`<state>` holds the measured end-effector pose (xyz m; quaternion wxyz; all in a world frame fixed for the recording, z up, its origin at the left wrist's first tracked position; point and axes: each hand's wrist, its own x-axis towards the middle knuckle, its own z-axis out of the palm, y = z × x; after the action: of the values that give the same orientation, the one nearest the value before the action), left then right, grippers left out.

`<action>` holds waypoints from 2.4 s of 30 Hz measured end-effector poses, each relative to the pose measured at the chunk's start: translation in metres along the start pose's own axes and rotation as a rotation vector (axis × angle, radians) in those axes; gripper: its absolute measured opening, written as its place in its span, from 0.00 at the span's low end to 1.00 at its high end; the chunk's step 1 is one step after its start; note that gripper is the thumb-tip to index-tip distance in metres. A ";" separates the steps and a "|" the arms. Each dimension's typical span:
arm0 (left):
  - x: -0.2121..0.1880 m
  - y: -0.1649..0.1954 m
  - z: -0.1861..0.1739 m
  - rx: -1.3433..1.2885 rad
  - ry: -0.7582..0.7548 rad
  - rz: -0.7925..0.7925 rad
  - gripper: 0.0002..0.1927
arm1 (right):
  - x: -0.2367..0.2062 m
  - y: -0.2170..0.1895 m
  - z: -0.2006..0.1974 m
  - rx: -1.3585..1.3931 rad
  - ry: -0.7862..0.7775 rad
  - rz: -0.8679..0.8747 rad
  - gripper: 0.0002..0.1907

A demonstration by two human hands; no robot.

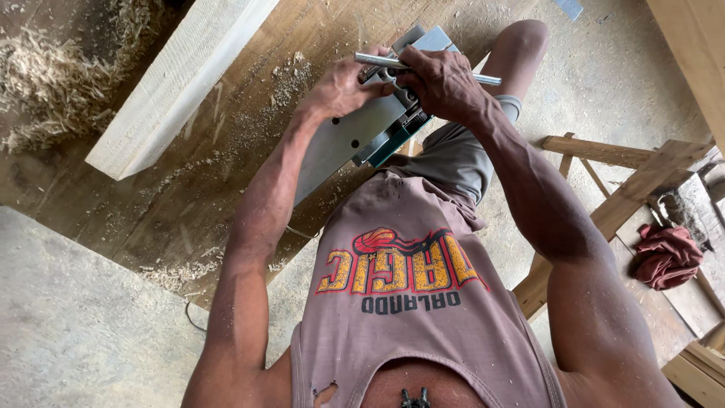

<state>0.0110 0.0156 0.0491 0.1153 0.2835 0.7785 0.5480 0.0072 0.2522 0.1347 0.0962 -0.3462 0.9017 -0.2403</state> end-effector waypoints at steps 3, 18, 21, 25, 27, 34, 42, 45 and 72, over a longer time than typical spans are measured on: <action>-0.007 -0.007 -0.020 -0.167 0.112 0.170 0.20 | 0.002 0.006 -0.002 -0.021 0.001 -0.049 0.13; 0.007 -0.020 0.011 0.009 0.323 0.172 0.15 | 0.000 0.016 0.003 0.031 -0.069 -0.029 0.14; 0.011 -0.024 0.017 -0.025 0.351 0.083 0.13 | -0.002 0.010 0.014 0.029 -0.067 0.112 0.15; 0.018 -0.026 0.026 -0.241 0.384 0.075 0.10 | -0.004 0.002 0.030 -0.039 0.003 0.228 0.14; 0.019 -0.028 0.029 -0.190 0.433 0.141 0.10 | -0.006 0.000 0.033 -0.046 0.030 0.249 0.15; 0.012 -0.056 0.042 -0.089 0.308 0.020 0.27 | -0.019 0.006 0.009 0.374 0.178 0.283 0.05; 0.009 -0.053 0.040 0.013 0.141 -0.106 0.21 | -0.025 -0.008 -0.013 -0.027 -0.017 0.093 0.12; 0.009 -0.036 0.030 -0.061 0.140 -0.146 0.22 | -0.020 -0.003 -0.019 -0.023 -0.052 -0.038 0.10; -0.030 0.036 0.011 0.271 0.114 0.079 0.28 | -0.022 0.033 -0.007 -0.057 -0.113 -0.115 0.11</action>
<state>0.0523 0.0152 0.0743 0.0098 0.2952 0.8389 0.4571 0.0021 0.2905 0.1243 0.1229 -0.4131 0.8800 -0.1996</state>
